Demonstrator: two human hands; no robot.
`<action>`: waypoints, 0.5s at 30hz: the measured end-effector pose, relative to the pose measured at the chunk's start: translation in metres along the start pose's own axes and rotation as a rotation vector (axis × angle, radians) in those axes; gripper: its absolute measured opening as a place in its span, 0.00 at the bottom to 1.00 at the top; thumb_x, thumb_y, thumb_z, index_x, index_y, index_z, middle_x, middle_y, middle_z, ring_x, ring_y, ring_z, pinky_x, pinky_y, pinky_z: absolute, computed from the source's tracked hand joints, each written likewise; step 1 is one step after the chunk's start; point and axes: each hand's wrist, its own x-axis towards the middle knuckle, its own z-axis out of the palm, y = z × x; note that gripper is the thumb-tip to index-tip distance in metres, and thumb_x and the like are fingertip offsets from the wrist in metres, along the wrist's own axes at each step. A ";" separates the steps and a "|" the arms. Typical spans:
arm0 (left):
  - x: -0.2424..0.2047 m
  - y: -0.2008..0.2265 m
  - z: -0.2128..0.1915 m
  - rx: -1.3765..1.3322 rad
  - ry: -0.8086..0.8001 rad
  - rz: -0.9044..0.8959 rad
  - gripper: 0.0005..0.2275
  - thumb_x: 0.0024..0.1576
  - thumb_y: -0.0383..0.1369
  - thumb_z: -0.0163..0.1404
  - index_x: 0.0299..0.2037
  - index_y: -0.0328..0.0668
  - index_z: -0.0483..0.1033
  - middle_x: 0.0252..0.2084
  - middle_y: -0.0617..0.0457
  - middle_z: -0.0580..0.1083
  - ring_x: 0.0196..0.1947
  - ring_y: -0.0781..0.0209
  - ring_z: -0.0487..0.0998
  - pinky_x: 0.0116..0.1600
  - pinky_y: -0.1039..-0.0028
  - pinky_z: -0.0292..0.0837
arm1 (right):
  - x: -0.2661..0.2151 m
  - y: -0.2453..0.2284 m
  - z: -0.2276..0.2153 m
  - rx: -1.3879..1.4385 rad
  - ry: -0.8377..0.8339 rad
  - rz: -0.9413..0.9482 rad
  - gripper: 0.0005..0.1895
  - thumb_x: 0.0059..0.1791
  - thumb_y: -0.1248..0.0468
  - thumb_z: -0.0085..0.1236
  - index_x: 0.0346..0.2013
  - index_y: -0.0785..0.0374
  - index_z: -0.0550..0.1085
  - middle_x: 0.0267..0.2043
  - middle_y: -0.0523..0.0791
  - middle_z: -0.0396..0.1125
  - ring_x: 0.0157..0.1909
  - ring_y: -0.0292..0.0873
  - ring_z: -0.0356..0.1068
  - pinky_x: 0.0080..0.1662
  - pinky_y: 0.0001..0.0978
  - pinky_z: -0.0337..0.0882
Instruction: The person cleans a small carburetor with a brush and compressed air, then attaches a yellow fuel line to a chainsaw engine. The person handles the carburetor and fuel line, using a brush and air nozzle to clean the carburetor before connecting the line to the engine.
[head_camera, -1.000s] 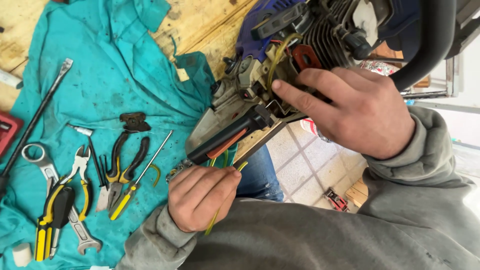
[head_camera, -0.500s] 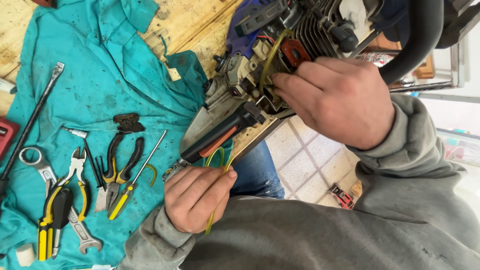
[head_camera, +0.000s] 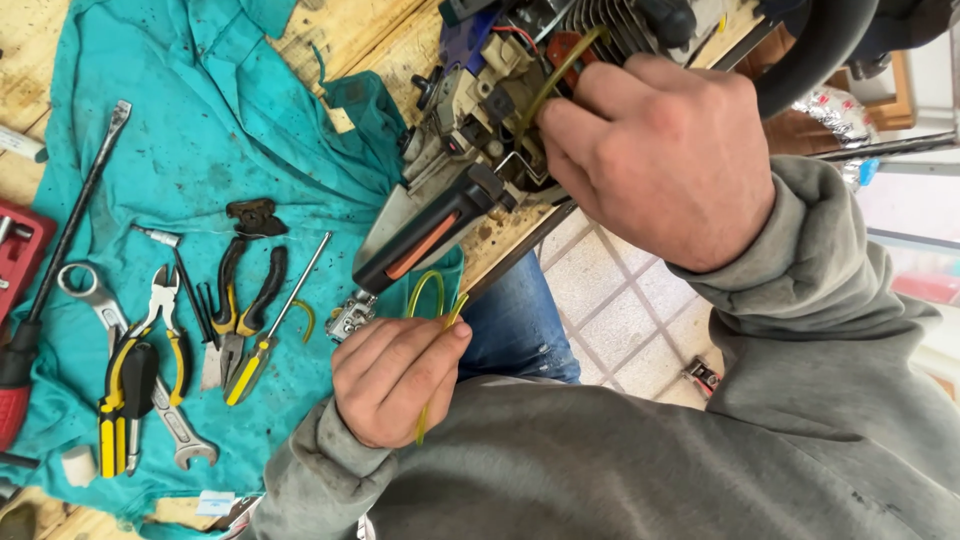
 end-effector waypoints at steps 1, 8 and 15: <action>0.000 0.000 0.000 0.005 0.005 0.011 0.06 0.51 0.20 0.62 0.36 0.32 0.80 0.36 0.45 0.79 0.28 0.58 0.79 0.33 0.72 0.74 | 0.000 -0.001 -0.001 -0.038 -0.009 0.022 0.07 0.60 0.52 0.61 0.42 0.47 0.74 0.43 0.33 0.66 0.37 0.35 0.69 0.37 0.27 0.71; -0.005 0.003 -0.002 -0.010 -0.015 -0.008 0.07 0.51 0.19 0.61 0.38 0.31 0.81 0.37 0.44 0.79 0.30 0.56 0.79 0.36 0.70 0.75 | 0.000 0.006 0.003 0.038 0.011 0.001 0.05 0.60 0.52 0.62 0.48 0.45 0.79 0.42 0.34 0.68 0.36 0.37 0.70 0.37 0.28 0.72; -0.007 0.003 0.000 0.004 0.002 -0.002 0.06 0.51 0.19 0.61 0.38 0.31 0.81 0.37 0.43 0.79 0.30 0.56 0.80 0.35 0.71 0.75 | -0.001 0.010 0.009 -0.049 0.047 -0.065 0.08 0.62 0.53 0.60 0.39 0.46 0.74 0.41 0.32 0.66 0.35 0.32 0.69 0.35 0.24 0.70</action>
